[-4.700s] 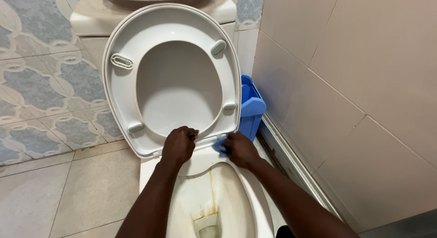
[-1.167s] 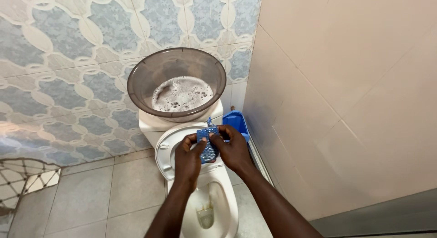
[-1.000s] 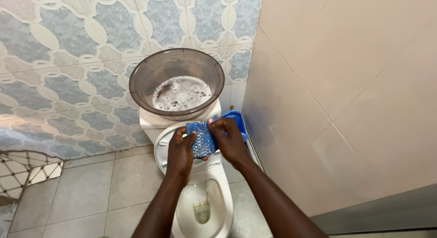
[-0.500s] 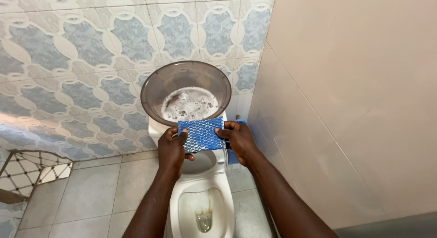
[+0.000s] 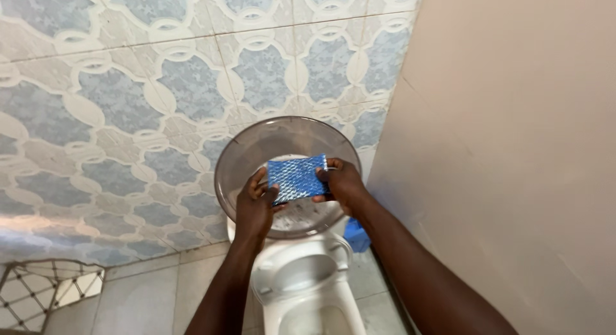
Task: The person scrubs the toilet seat and rim with a blue sponge, repeatedly dipping the sponge into soapy water in a basin placed on the tank. The person wipes the underside and top of the seat, then scrubs the rim and interior of the bowl.
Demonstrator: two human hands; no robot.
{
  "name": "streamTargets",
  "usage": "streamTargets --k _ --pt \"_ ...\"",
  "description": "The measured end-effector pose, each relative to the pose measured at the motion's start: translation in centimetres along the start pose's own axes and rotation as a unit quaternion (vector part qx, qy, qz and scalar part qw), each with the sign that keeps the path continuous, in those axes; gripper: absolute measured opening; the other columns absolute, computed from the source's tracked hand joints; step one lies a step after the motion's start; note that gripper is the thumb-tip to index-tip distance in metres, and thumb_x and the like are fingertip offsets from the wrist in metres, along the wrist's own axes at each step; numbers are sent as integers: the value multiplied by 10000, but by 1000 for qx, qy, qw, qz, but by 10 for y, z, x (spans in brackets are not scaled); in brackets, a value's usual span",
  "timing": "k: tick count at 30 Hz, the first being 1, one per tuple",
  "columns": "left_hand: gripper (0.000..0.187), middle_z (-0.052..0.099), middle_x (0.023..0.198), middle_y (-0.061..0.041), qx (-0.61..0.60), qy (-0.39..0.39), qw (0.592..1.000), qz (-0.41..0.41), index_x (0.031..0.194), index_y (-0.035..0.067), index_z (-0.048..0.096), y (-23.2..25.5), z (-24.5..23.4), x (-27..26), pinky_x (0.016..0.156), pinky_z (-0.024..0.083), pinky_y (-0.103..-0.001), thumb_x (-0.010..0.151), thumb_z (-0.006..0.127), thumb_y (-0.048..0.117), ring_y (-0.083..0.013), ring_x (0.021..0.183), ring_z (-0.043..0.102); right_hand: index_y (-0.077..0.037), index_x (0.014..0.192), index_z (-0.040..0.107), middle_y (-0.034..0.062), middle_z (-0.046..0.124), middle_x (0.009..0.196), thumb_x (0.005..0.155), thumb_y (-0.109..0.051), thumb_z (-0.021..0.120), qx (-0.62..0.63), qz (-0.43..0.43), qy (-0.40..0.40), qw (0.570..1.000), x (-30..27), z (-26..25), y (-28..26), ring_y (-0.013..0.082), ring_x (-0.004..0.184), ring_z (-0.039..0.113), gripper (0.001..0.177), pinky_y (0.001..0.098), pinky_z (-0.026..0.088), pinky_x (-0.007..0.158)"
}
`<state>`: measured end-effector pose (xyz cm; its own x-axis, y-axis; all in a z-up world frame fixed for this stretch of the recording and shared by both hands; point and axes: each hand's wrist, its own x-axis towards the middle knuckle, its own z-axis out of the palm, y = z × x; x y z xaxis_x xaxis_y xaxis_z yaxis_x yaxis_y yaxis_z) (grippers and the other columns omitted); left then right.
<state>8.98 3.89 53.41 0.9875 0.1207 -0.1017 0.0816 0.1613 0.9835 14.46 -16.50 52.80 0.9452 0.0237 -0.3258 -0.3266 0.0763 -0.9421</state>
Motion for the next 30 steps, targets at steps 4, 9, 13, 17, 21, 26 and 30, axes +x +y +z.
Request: streamTargets --k 4,9,13,17,21,26,30 --pt "613 573 1398 -202 177 27 983 41 1495 23 418 -12 -32 58 1068 463 -419 952 653 184 -278 1262 589 -70 1355 578 193 686 1202 953 -351 711 -467 -97 158 864 72 9 35 381 1085 672 509 486 539 944" --pt "477 709 1310 -196 193 0 981 -28 1382 14 603 -42 -53 88 1053 496 -398 923 614 146 -288 1211 679 -169 1423 601 166 653 1388 860 -231 671 -564 -139 44 813 113 28 77 364 1195 682 571 461 535 1051" --pt "421 736 1240 -197 130 -43 990 33 1309 -38 631 -67 -56 104 1021 531 -355 914 636 106 -260 1151 719 -189 1475 469 139 427 1554 824 -329 747 -651 -77 -36 754 130 57 86 399 1340 474 721 519 429 1087" --pt "387 758 1192 -186 103 -81 991 29 1270 -47 653 -83 -54 117 995 553 -331 908 648 90 -228 1106 737 -128 1457 474 180 388 1563 895 -345 687 -688 -70 -59 720 140 79 103 435 1383 405 640 591 423 1060" --pt "366 779 1109 -173 120 -77 989 28 1223 -48 688 -82 -48 122 946 547 -316 894 693 112 -210 1032 734 -11 1307 606 228 571 1414 987 -282 574 -662 -136 -71 734 142 100 126 394 1237 601 421 498 528 1024" --pt "308 770 909 -106 129 -63 990 15 1111 -27 747 -65 -46 120 797 539 -303 965 639 222 -166 841 694 -47 1352 576 231 571 1397 951 -311 643 -586 -66 -230 774 159 99 107 399 1198 617 485 494 531 1011" --pt "326 683 774 -134 192 -27 981 -7 1089 -22 755 -58 -47 122 696 484 -328 993 637 267 -165 720 579 -78 1400 546 227 558 1410 909 -324 698 -471 -101 -97 871 173 70 81 406 1199 608 569 494 526 1018"
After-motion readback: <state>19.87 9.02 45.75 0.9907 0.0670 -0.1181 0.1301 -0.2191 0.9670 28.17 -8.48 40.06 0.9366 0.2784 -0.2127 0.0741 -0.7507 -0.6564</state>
